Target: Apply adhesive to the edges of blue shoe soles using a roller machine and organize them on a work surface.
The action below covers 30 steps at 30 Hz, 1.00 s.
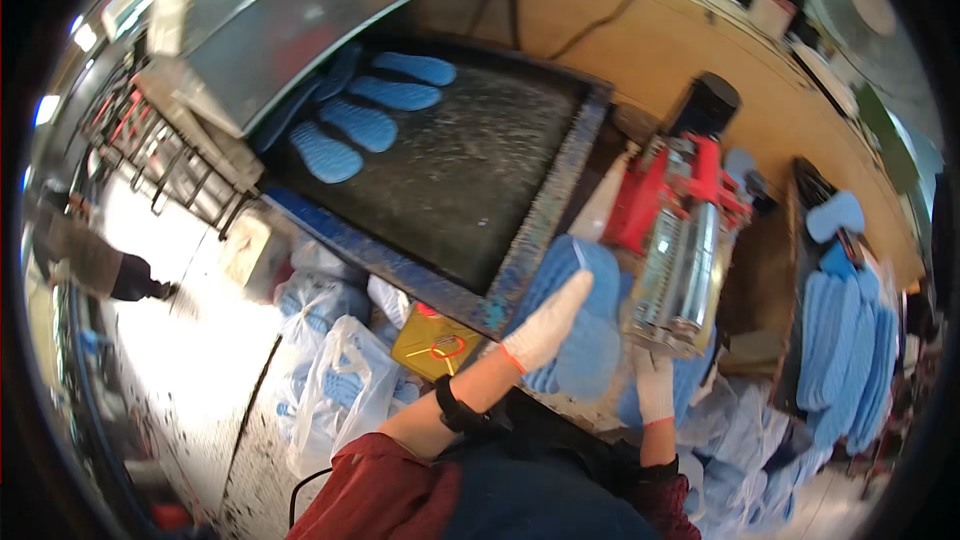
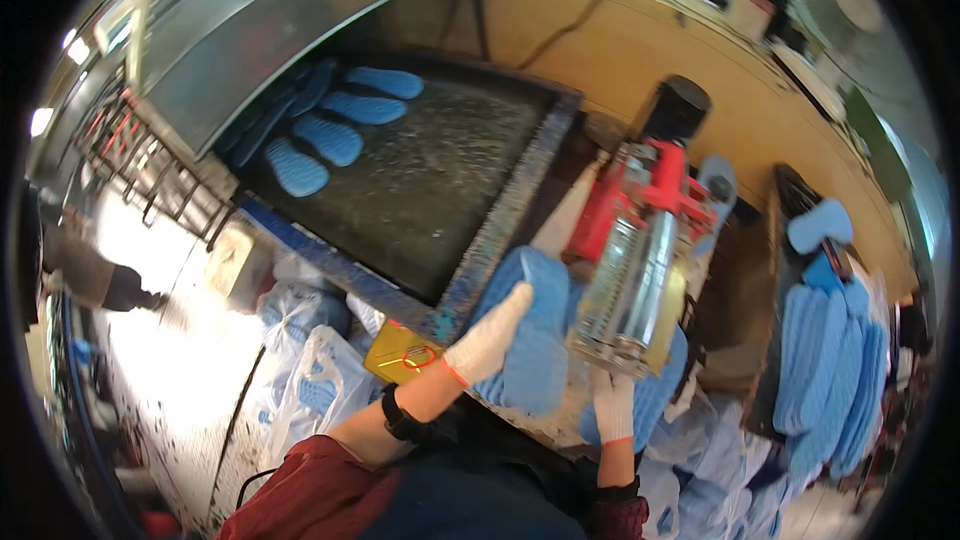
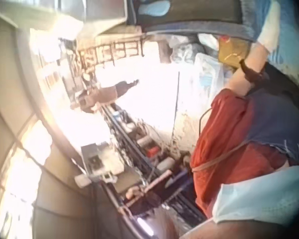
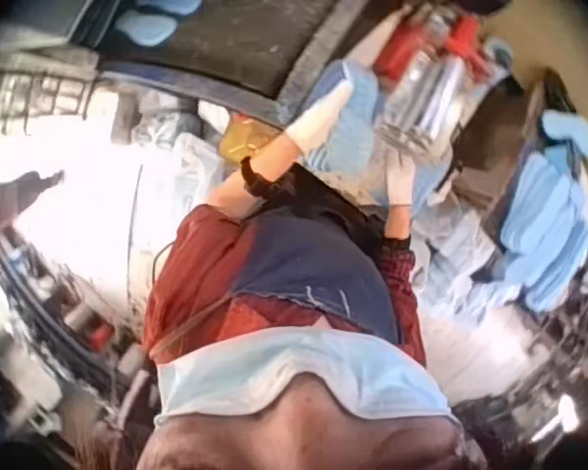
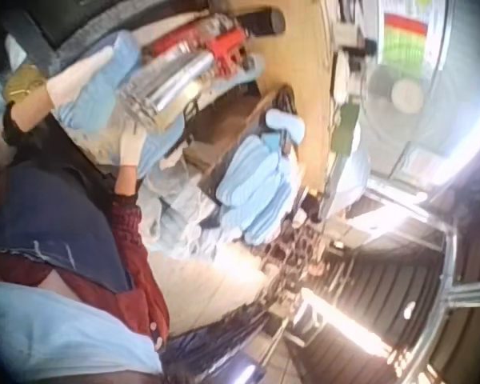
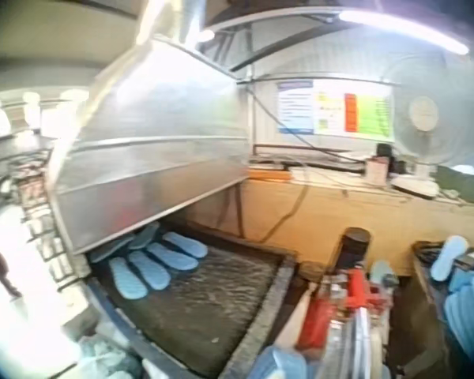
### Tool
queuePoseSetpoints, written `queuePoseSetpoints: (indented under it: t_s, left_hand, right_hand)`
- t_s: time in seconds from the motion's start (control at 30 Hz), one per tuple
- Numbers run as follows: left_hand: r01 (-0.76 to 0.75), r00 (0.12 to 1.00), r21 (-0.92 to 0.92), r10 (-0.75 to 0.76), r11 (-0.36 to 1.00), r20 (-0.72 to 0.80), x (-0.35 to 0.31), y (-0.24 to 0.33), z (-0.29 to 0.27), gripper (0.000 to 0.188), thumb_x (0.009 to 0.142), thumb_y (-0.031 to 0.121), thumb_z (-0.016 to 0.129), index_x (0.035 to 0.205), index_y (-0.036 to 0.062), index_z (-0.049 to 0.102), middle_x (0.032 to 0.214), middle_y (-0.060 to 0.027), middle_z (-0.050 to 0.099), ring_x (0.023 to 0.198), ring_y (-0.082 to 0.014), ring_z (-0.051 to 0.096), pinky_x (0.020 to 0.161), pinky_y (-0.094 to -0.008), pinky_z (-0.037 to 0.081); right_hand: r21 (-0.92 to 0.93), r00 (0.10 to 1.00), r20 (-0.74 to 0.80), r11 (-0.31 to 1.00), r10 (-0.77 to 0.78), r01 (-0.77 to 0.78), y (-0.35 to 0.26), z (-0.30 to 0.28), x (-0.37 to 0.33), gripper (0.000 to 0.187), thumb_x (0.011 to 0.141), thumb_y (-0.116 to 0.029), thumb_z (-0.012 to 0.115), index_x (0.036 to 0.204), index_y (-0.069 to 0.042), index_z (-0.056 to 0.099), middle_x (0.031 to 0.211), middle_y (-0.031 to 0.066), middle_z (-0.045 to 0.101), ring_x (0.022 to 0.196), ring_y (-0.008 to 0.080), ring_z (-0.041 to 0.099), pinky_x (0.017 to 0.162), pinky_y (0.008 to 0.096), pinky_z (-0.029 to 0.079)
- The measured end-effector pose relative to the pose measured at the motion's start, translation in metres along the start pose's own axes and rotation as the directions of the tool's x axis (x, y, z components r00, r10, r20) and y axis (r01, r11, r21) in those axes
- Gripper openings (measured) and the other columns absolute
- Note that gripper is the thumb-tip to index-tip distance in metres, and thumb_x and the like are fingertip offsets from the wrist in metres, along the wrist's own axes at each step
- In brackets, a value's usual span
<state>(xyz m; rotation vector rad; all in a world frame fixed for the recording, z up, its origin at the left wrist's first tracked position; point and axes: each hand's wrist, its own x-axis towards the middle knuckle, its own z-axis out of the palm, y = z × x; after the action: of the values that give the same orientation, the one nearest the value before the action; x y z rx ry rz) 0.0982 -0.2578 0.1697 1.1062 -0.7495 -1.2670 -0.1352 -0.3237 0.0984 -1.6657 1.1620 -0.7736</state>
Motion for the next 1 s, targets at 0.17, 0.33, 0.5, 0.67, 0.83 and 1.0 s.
queuePoseSetpoints:
  t_s: [0.17,0.33,0.5,0.67,0.83,1.0]
  left_hand:
    - [-0.013,0.941,-0.628,-0.202,0.778,-0.27,-0.041,0.03,-0.006,0.056,0.102,0.046,0.045,0.135,0.002,0.052,0.125,-0.0058,0.06,0.111,-0.0134,0.057,0.098,-0.0288,0.046]
    - [-0.42,0.746,-0.386,0.07,0.821,-0.662,-0.021,0.065,-0.092,0.056,0.1,0.05,0.046,0.128,0.0023,0.057,0.115,-0.0062,0.062,0.102,-0.0151,0.06,0.089,-0.0308,0.05]
    - [-0.401,0.623,-0.294,0.023,0.867,-0.782,0.027,0.073,-0.176,0.064,0.096,0.054,0.05,0.124,-0.0023,0.058,0.115,-0.0067,0.061,0.102,-0.0159,0.058,0.09,-0.0299,0.049]
    - [-0.237,0.627,-0.232,-0.034,0.943,-0.778,0.036,0.083,-0.198,0.079,0.094,0.057,0.049,0.137,-0.0089,0.043,0.129,-0.0168,0.055,0.108,-0.0269,0.059,0.092,-0.0348,0.049]
    - [0.216,0.26,0.707,0.658,0.674,-0.707,0.001,0.09,-0.179,0.073,0.095,0.038,0.057,0.145,-0.0083,0.03,0.148,-0.0303,0.035,0.138,-0.0406,0.035,0.115,-0.04,0.027]
    - [-0.27,0.386,0.553,0.615,0.788,-0.687,-0.04,0.079,-0.133,0.059,0.1,0.025,0.051,0.147,-0.004,0.031,0.149,-0.0247,0.037,0.138,-0.0316,0.037,0.114,-0.037,0.027]
  right_hand:
    - [-0.152,0.988,0.123,0.986,0.092,-0.072,-0.001,0.056,0.013,0.058,0.092,-0.031,0.065,0.135,0.004,0.048,0.13,0.024,0.054,0.121,0.0357,0.051,0.101,0.0419,0.04]
    - [-0.595,0.995,0.06,0.797,-0.085,0.104,-0.022,0.081,0.016,0.09,0.078,-0.046,0.074,0.143,0.005,0.038,0.144,0.0298,0.041,0.133,0.0441,0.037,0.113,0.0477,0.027]
    - [-0.491,0.995,0.063,0.865,-0.079,0.1,-0.017,0.076,0.018,0.082,0.08,-0.036,0.073,0.141,0.006,0.039,0.14,0.0286,0.045,0.129,0.0428,0.043,0.109,0.045,0.033]
    - [-0.497,0.994,0.034,0.862,-0.1,0.104,-0.005,0.061,0.019,0.069,0.083,-0.025,0.07,0.138,0.007,0.043,0.135,0.0268,0.05,0.123,0.0393,0.051,0.105,0.041,0.039]
    - [-0.161,0.995,-0.072,0.985,-0.074,0.061,-0.027,0.011,0.008,0.047,0.084,-0.014,0.06,0.127,0.003,0.053,0.121,0.0211,0.061,0.109,0.0332,0.059,0.097,0.0414,0.044]
    - [-0.131,0.904,-0.401,0.986,-0.15,0.106,-0.045,-0.079,0.004,0.043,0.085,-0.002,0.044,0.126,0.005,0.052,0.111,0.0148,0.062,0.099,0.022,0.058,0.091,0.0298,0.044]
